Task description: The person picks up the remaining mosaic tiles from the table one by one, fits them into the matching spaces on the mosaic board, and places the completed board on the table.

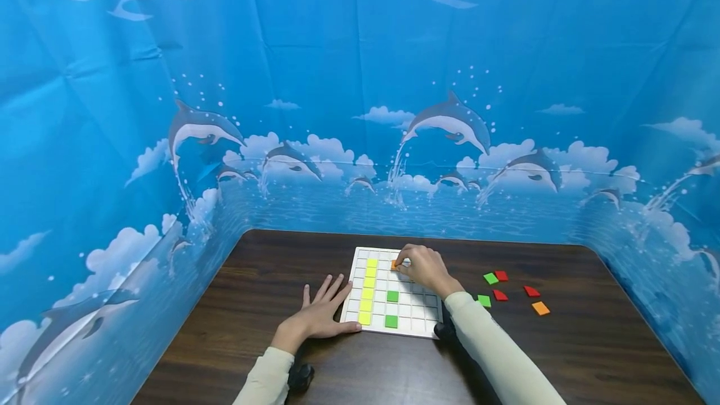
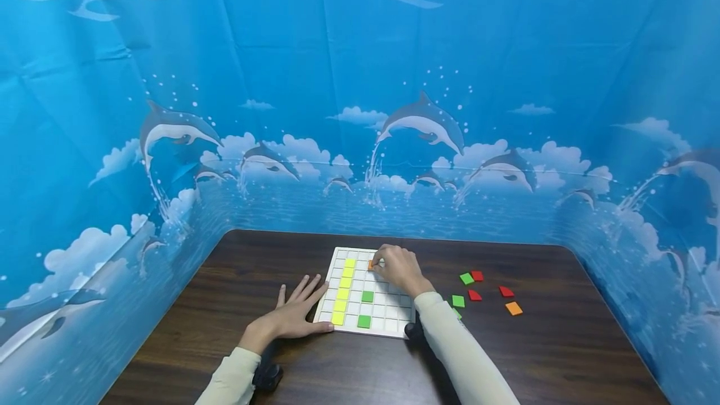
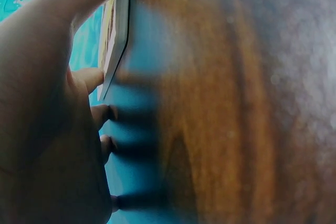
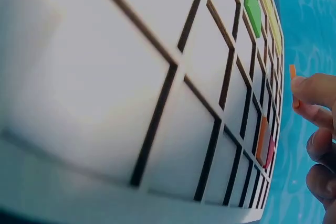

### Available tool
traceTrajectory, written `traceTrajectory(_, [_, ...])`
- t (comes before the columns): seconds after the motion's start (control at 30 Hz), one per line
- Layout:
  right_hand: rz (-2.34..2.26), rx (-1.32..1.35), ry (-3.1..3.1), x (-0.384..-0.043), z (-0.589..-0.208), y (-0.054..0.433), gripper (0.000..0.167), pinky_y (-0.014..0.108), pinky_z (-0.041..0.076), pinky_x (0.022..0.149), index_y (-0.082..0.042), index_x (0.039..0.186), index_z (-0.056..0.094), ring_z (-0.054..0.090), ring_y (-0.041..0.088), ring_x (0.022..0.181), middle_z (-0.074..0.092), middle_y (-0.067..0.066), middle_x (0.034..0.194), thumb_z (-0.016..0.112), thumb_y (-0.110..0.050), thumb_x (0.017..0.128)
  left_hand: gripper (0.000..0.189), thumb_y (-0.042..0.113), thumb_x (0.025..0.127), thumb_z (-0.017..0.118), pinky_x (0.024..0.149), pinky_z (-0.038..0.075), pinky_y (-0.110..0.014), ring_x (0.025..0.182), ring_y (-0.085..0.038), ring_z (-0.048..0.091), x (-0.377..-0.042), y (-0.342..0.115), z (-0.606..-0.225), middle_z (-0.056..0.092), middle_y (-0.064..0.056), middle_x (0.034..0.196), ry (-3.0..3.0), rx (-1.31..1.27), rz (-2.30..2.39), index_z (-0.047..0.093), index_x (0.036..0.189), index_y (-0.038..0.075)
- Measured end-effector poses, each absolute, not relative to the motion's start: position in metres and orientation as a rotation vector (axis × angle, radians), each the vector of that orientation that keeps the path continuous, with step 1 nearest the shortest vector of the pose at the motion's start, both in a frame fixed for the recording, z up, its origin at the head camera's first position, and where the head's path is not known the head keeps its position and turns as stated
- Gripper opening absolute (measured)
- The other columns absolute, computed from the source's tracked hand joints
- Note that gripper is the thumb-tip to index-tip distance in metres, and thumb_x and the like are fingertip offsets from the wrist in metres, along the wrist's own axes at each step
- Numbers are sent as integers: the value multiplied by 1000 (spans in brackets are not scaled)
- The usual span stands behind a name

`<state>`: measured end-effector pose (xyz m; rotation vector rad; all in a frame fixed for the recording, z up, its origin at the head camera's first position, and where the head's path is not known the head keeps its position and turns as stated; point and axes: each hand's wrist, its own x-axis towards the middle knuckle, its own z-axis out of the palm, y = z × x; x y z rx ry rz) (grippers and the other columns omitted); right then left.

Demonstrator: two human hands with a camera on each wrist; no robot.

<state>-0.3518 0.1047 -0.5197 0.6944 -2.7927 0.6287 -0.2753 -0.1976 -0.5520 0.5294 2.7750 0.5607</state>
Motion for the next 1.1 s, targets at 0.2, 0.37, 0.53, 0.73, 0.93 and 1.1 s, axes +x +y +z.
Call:
traceTrajectory(0.2, [616,671,-2798,-357,-521,102,5,30,52,58,-18,97,86,72,17,81,79,1,119,85,-23,94,110,88,86,59,123,-12,-79,169,-35,-2,-272,-193,-541,6,-4,182,2762,545,575,22,172,30])
traceTrajectory(0.37, [602,667,-2824,-361,-524,104,4,29,49,56,-19,98,86,72,18,82,78,2,123,83,-20,95,108,88,87,57,120,-10,-83,168,-36,-2,-276,-194,-549,7,-4,182,2797,595,574,22,172,32])
traceTrajectory(0.53, [591,734,-2853,-362,-524,104,6,30,49,59,-20,100,85,72,20,86,73,3,132,80,-18,98,109,89,87,57,120,-11,-82,168,-37,-1,-276,-194,-549,7,-5,182,2784,584,591,22,172,31])
traceTrajectory(0.73, [636,784,-2873,-358,-520,103,11,44,62,79,-18,106,86,75,26,108,75,4,131,78,-16,99,110,88,87,58,121,-12,-81,168,-38,-2,-275,-196,-548,6,-7,182,2780,560,578,22,172,29])
traceTrajectory(0.93, [685,779,-2899,-354,-522,102,12,51,61,93,-18,108,85,72,30,119,74,4,133,77,-15,99,106,82,90,62,123,-8,-79,169,-36,0,-272,-195,-543,9,-6,182,2778,520,541,25,172,26])
traceTrajectory(1.1, [690,780,-2888,-353,-526,103,11,52,61,94,-19,106,85,72,29,119,74,4,132,77,-16,100,110,87,87,59,123,-12,-79,169,-35,-3,-275,-198,-552,6,-4,182,2777,530,574,24,172,28])
